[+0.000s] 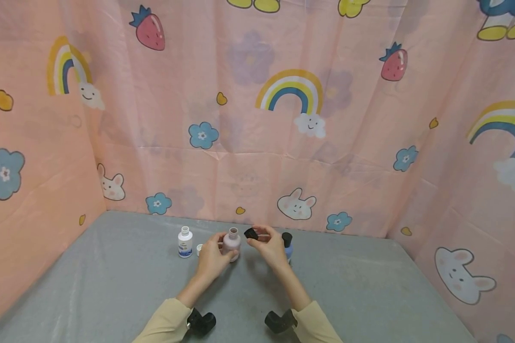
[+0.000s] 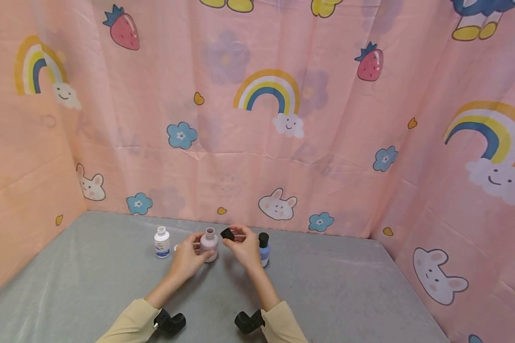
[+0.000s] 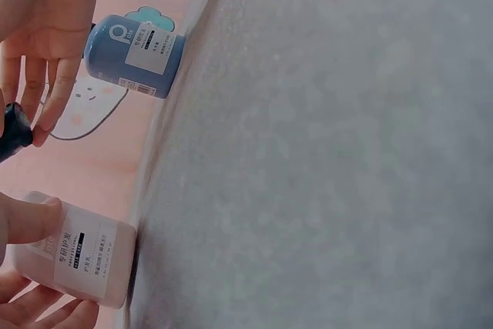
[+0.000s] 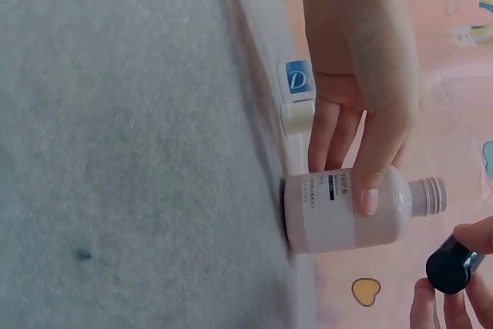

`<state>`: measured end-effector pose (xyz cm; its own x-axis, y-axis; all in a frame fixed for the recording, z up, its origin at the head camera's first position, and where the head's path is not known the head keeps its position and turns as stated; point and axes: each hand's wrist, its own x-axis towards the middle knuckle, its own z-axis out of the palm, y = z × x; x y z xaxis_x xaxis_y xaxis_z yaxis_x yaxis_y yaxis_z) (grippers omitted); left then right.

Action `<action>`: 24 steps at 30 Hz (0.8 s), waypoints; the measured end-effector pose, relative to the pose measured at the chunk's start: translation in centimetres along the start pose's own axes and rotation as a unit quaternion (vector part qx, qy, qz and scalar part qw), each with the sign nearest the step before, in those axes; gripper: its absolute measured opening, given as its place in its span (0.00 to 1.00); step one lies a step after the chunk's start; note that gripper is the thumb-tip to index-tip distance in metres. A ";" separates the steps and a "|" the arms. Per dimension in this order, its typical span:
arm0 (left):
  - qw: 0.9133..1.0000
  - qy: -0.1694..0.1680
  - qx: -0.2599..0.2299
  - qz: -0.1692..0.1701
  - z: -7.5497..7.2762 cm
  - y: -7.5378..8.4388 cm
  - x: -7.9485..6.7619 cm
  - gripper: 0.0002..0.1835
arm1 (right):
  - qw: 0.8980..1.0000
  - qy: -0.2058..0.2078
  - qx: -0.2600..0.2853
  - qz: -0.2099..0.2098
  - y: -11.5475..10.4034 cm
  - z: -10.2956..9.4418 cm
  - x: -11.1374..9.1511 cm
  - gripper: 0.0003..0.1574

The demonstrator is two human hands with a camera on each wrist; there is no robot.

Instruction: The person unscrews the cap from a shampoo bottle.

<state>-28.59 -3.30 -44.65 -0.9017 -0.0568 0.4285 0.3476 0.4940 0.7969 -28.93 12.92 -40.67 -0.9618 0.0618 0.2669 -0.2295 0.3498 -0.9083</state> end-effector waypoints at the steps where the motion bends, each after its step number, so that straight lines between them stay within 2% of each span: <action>1: 1.000 0.001 0.000 0.000 0.0 0.0 0.0 0.27 | 1.000 -0.002 -0.004 0.001 0.0 0.0 0.0 0.22; 14: 1.000 -0.001 0.000 0.004 -0.2 -0.3 0.0 0.28 | 0.999 -0.017 -0.028 -0.010 0.2 0.1 0.2 0.23; 24: 1.000 -0.015 0.016 -0.017 -0.6 -0.3 -0.2 0.29 | 0.998 -0.049 -0.040 -0.013 0.7 0.2 0.5 0.24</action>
<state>-28.39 -3.96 -44.70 -0.9203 -0.0473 0.3883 0.3094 0.5193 0.7966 -29.58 13.00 -41.27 -0.9666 -0.0391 0.2534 -0.2457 0.4240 -0.8717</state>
